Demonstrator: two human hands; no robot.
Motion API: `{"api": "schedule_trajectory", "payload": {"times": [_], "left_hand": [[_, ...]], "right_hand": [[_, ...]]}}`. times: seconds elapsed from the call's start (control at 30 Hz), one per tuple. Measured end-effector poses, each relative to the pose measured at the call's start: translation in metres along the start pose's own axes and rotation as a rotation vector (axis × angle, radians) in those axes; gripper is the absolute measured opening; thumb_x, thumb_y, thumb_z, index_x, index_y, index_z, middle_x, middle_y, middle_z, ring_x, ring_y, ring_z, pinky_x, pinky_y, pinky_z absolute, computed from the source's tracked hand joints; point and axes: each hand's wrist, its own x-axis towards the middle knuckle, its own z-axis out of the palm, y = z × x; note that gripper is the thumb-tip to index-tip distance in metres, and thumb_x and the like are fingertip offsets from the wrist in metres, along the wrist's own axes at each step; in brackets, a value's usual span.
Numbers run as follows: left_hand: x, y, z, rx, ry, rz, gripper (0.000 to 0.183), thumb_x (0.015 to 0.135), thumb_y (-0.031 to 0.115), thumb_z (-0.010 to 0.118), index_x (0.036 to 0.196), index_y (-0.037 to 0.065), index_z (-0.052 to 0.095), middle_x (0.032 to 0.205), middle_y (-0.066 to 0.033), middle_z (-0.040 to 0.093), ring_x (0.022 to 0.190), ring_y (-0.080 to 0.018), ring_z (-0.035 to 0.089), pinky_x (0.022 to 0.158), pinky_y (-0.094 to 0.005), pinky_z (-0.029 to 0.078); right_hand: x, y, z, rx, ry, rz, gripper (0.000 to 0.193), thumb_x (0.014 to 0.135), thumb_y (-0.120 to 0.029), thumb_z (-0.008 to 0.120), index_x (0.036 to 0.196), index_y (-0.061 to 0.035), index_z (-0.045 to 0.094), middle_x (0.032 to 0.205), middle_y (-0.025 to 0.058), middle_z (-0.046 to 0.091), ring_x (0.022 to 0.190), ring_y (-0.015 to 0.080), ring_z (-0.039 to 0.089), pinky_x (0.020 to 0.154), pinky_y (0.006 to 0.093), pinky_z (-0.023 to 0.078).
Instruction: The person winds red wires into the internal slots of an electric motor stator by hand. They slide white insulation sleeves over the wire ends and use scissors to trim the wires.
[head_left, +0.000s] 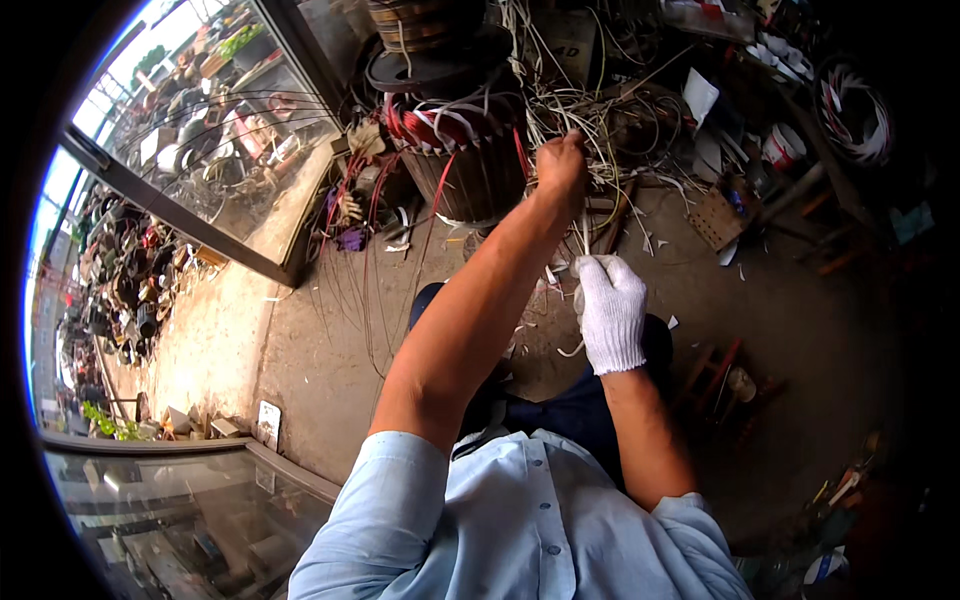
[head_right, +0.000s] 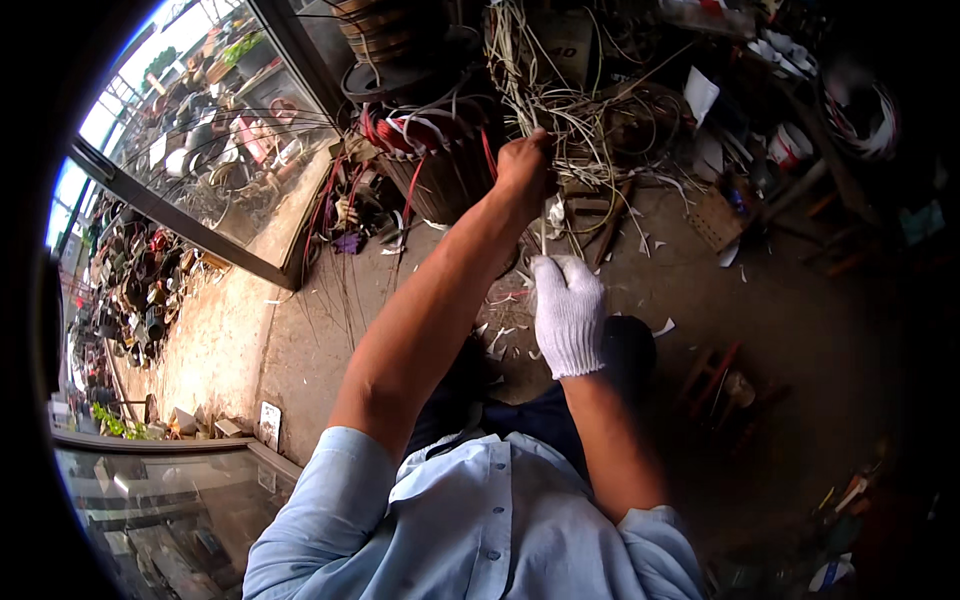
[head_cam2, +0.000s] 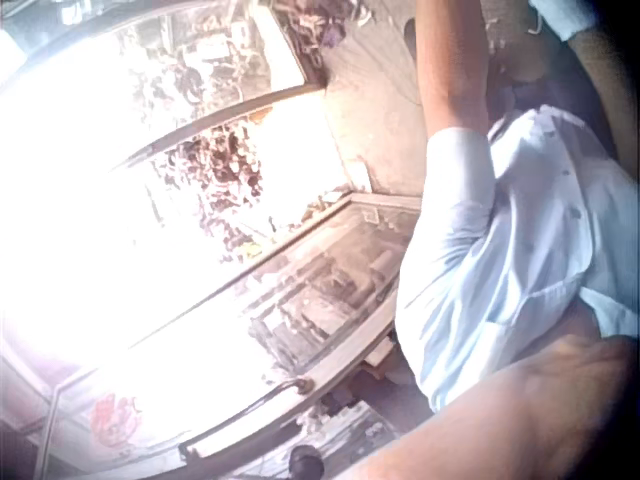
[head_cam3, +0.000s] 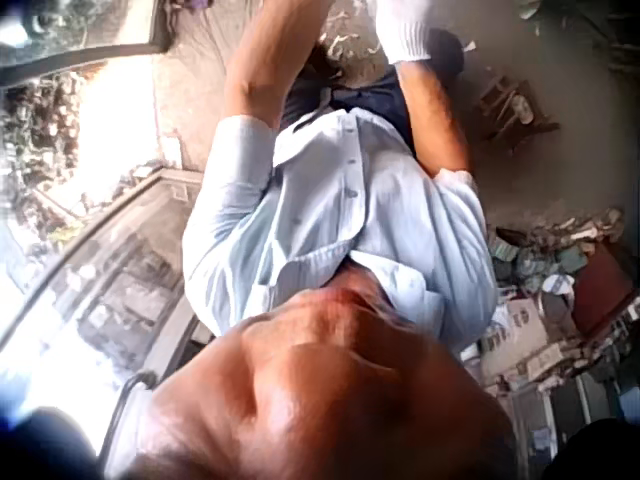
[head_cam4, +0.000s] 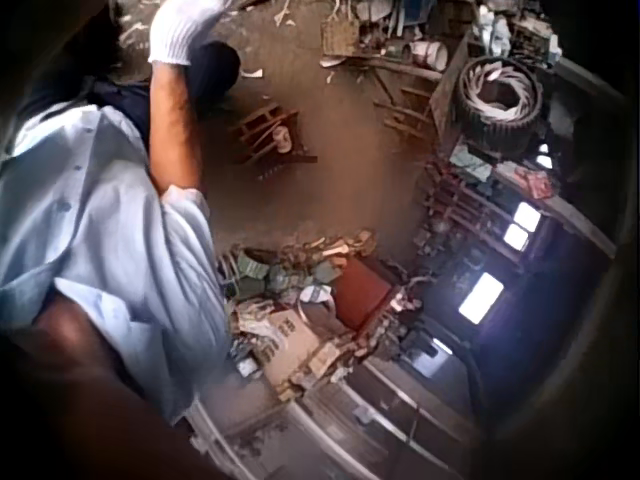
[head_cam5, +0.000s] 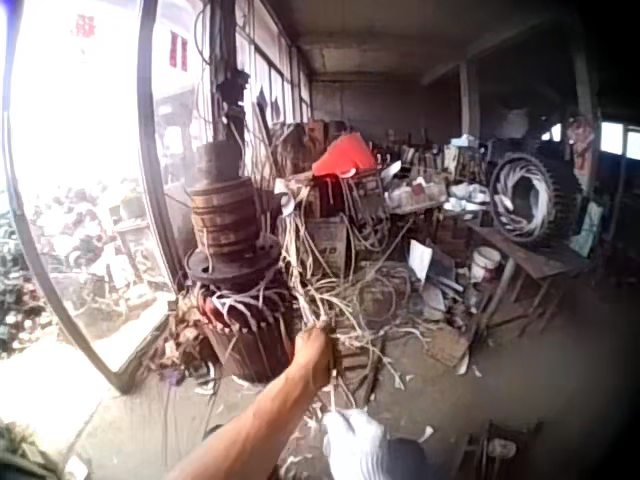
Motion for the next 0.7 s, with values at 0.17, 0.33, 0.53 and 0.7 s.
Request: {"api": "schedule_trajectory", "payload": {"times": [0.17, 0.33, 0.53, 0.7], "left_hand": [[-0.064, 0.017, 0.035, -0.223, -0.168, -0.303, 0.035, 0.106, 0.039, 0.045, 0.083, 0.014, 0.050, 0.058, 0.0038, 0.037, 0.045, -0.0119, 0.032, 0.041, -0.0273, 0.027], [-0.055, 0.010, 0.019, -0.255, -0.231, -0.327, 0.034, 0.106, 0.040, 0.045, 0.084, 0.015, 0.049, 0.061, 0.0041, 0.037, 0.046, -0.0109, 0.030, 0.041, -0.0269, 0.025], [-0.061, 0.001, 0.015, -0.252, -0.249, -0.288, 0.031, 0.105, 0.038, 0.046, 0.083, 0.016, 0.048, 0.061, 0.0038, 0.039, 0.046, -0.0111, 0.030, 0.042, -0.0284, 0.023], [-0.063, -0.001, 0.018, -0.212, -0.164, -0.240, 0.029, 0.104, 0.036, 0.047, 0.083, 0.016, 0.048, 0.059, 0.0032, 0.038, 0.045, -0.0119, 0.030, 0.042, -0.0287, 0.023]], "right_hand": [[0.002, -0.006, -0.018, 0.032, 0.041, -0.019, 0.021, 0.095, -0.019, 0.064, 0.091, -0.0005, 0.071, 0.058, 0.0053, 0.062, 0.048, 0.0123, 0.055, 0.049, 0.0297, 0.043], [-0.011, 0.004, -0.022, -0.142, 0.010, -0.112, 0.022, 0.095, -0.021, 0.065, 0.092, -0.0003, 0.071, 0.058, 0.0057, 0.062, 0.049, 0.0126, 0.057, 0.049, 0.0292, 0.044], [-0.010, 0.002, -0.018, -0.017, 0.031, 0.018, 0.022, 0.095, -0.019, 0.066, 0.087, 0.0008, 0.070, 0.059, 0.0032, 0.060, 0.050, 0.0096, 0.054, 0.048, 0.0278, 0.041], [0.006, 0.005, -0.007, -0.007, 0.023, -0.001, 0.018, 0.096, -0.016, 0.064, 0.083, -0.0035, 0.065, 0.056, 0.0008, 0.055, 0.043, 0.0078, 0.047, 0.041, 0.0252, 0.035]]}}
